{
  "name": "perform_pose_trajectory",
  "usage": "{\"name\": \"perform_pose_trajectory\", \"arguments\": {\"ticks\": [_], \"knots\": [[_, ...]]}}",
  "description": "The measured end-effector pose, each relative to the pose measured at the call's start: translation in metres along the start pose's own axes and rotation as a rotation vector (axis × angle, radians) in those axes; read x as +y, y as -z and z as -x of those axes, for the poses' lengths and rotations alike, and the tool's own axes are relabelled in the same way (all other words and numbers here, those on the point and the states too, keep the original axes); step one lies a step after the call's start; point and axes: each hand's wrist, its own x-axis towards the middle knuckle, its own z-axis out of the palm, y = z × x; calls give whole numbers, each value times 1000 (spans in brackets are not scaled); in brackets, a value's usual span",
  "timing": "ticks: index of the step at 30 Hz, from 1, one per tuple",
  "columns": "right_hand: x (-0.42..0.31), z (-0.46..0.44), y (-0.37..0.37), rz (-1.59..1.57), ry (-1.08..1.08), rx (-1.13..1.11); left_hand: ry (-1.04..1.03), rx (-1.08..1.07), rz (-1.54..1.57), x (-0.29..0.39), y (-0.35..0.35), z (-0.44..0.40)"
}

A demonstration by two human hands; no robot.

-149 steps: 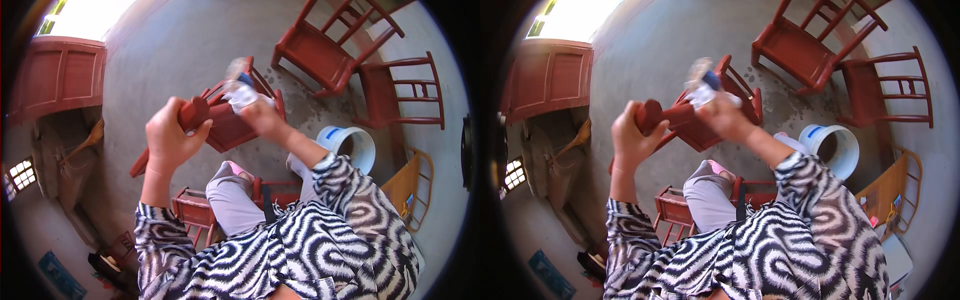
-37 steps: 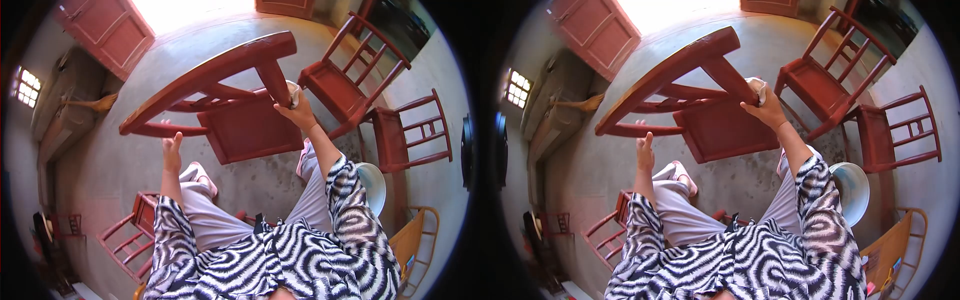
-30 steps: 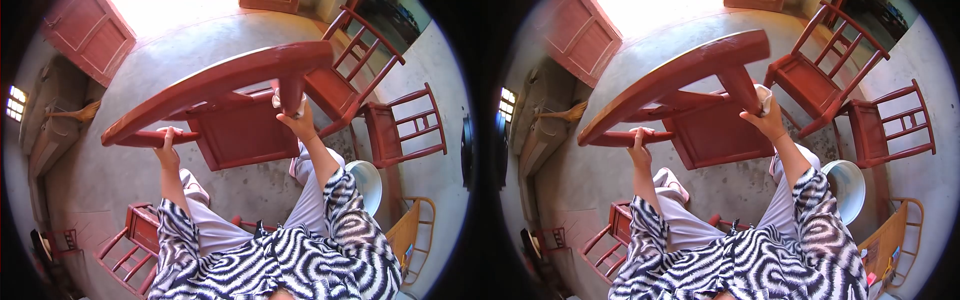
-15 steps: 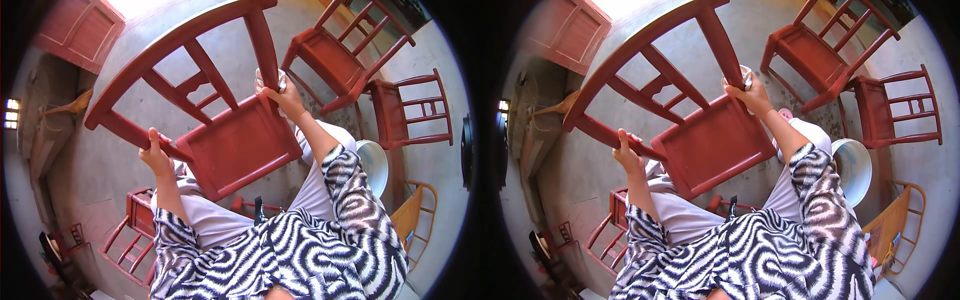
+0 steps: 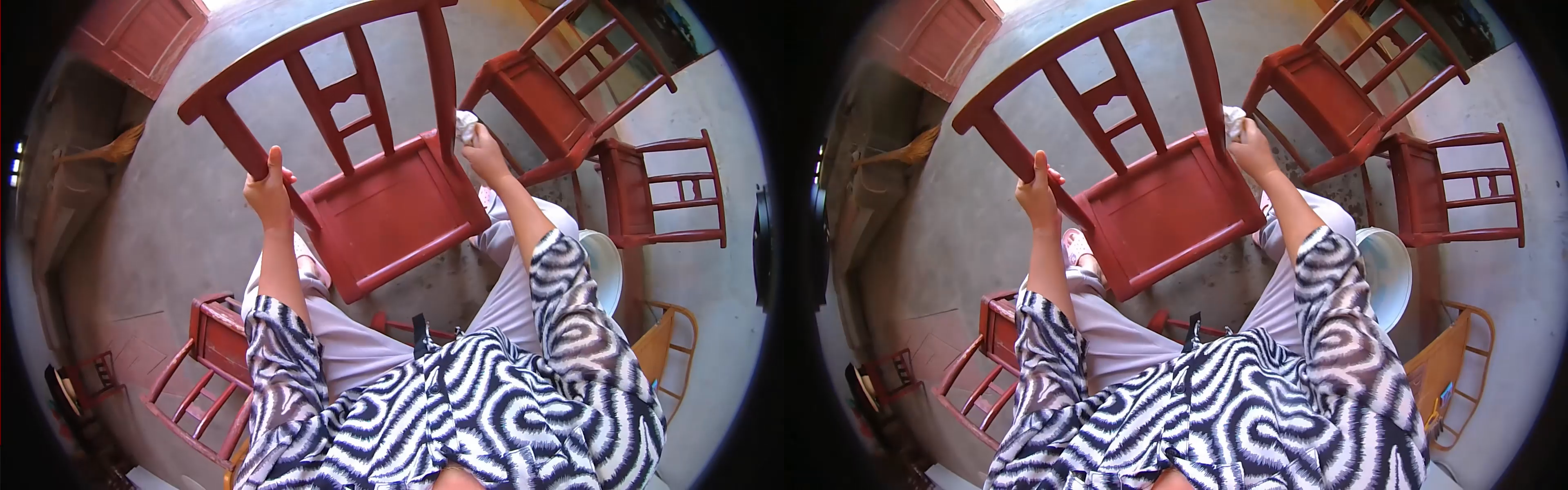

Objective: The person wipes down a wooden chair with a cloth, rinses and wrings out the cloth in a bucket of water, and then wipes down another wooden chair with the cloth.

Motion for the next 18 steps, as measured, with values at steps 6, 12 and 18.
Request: {"name": "perform_pose_trajectory", "arguments": {"ticks": [6, 12, 18], "knots": [[18, 29, 6, 426, -131, 8, -140, 106, -24, -45, 19, 22], [43, 73, -57, 889, 129, 30, 451, 172, -494, -163, 56, 98], [39, 118, -35, 1113, 244, -188, 386, 84, -833, -137, 43, 125]]}}
